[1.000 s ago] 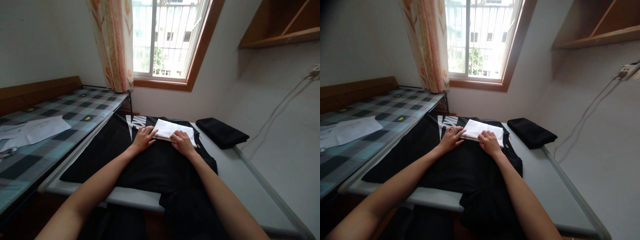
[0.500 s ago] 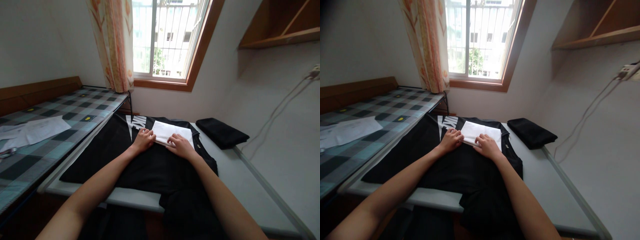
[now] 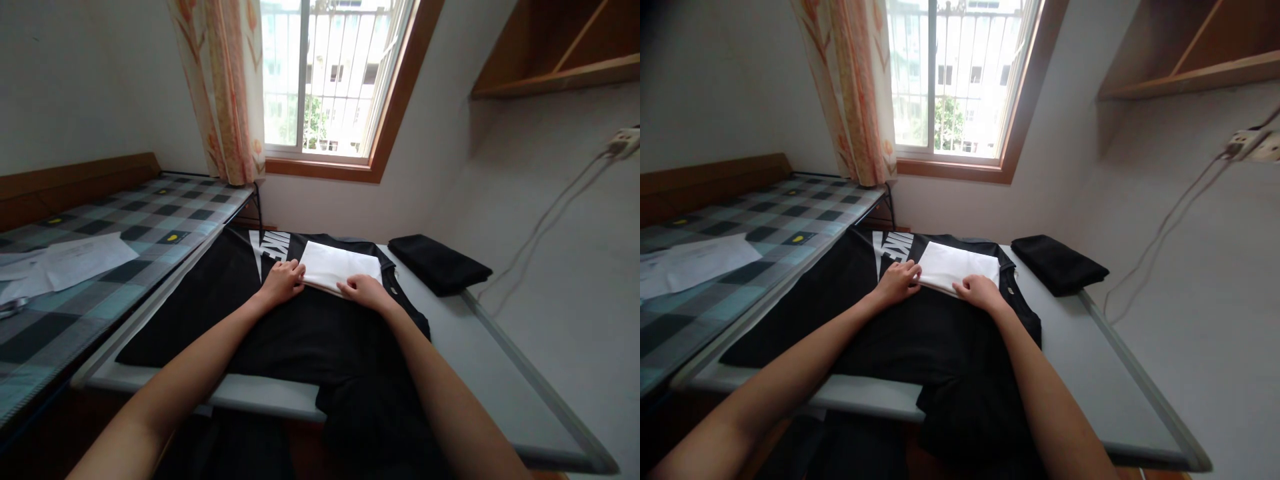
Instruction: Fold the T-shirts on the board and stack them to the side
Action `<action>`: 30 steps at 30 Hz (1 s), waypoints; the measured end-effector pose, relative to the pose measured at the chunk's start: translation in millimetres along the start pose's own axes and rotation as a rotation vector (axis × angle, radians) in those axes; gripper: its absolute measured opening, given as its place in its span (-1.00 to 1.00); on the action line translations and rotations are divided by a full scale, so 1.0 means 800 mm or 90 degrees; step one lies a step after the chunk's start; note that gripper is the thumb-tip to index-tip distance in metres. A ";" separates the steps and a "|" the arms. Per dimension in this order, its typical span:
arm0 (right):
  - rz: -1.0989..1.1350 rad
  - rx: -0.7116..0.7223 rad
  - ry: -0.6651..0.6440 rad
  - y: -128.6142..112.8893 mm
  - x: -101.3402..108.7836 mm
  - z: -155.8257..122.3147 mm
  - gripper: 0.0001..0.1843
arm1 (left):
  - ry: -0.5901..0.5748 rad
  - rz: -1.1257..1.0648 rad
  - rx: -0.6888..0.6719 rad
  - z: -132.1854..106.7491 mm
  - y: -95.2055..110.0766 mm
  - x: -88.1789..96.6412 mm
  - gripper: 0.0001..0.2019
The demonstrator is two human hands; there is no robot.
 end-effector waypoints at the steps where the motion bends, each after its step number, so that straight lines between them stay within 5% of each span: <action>1: 0.000 0.000 0.007 0.000 0.002 0.000 -0.48 | 0.008 -0.009 0.004 -0.001 -0.001 0.002 -0.82; 8: -0.069 -0.111 0.174 0.024 0.035 -0.009 -0.49 | 0.010 -0.088 0.106 0.000 -0.021 -0.004 -0.72; 20: -0.104 -0.147 0.098 0.039 0.015 -0.007 -0.53 | -0.048 -0.160 0.151 -0.001 -0.031 -0.023 -0.76; 26: -0.171 -0.016 0.219 -0.001 0.034 -0.011 -0.60 | -0.044 -0.163 0.148 0.000 -0.032 -0.026 -0.76; 30: -0.153 0.081 0.239 -0.025 0.021 -0.009 -0.46 | -0.045 -0.160 0.149 0.000 -0.032 -0.026 -0.76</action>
Point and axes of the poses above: each hand's wrist, its own z-axis towards the middle knuckle, its own x-axis out of the back of the hand, y = z × x, the point moved 9 cm from there along z, towards the middle knuckle, and after that the axes turned 2 degrees about x, right-handed, at the moved point
